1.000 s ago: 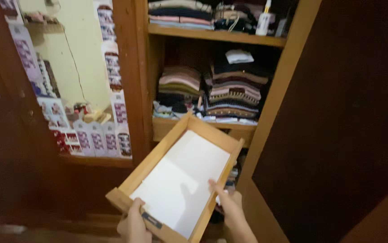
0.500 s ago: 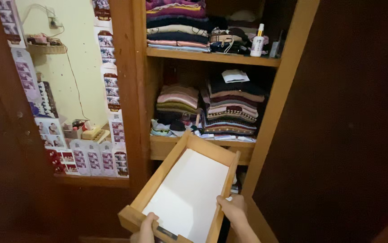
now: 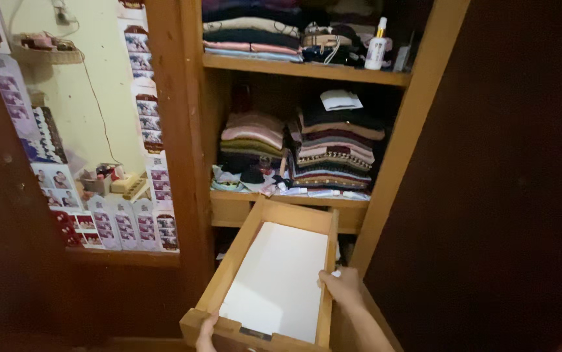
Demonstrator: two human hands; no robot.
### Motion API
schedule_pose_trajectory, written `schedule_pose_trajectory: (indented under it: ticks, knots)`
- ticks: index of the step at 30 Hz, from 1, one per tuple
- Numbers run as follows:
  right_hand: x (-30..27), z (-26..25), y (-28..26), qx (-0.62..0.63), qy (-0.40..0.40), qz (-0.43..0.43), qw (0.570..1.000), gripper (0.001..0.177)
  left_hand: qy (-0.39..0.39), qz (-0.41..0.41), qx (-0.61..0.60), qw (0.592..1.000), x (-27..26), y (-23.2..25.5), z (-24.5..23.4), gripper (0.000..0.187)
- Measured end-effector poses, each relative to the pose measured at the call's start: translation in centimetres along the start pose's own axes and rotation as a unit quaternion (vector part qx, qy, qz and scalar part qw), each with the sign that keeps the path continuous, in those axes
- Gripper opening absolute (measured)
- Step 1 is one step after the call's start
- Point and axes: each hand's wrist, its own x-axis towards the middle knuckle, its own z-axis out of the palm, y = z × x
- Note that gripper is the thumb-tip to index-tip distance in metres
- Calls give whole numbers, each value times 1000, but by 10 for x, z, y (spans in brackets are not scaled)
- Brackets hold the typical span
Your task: The person opens a wooden drawer in a wardrobe, removes small items, and wipes the interior with a tissue. They spray a liquid from a small bottle onto the tissue and continue wiping the drawer surfaces. The drawer is then reinserted into the wardrobe.
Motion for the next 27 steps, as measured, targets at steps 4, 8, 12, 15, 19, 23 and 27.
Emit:
schedule_pose_trajectory:
  ticks: [4, 8, 12, 15, 19, 23, 27]
  knots:
    - [1, -9, -27, -40, 84, 5, 996, 40, 19, 86, -7, 996, -12, -4, -8, 64]
    - [8, -4, -52, -129, 130, -222, 958, 45, 11, 122, -135, 983, -34, -9, -15, 65]
    - [12, 66, -67, -184, 58, -264, 945, 41, 11, 72, -62, 995, -45, 0, -38, 67]
    - [23, 98, -59, -143, 29, -259, 955, 29, 13, 23, -115, 993, -54, 7, -44, 66]
    - [30, 117, -46, -200, -1, -308, 930, 29, -44, 75, -133, 987, -63, 28, -49, 64]
    - [-1, 148, -55, -154, 4, -387, 909, 37, -1, 106, -71, 992, -59, 61, -47, 58]
    - [-81, 167, -67, -141, -153, -515, 831, 28, 0, 156, -66, 986, -59, 71, -39, 49]
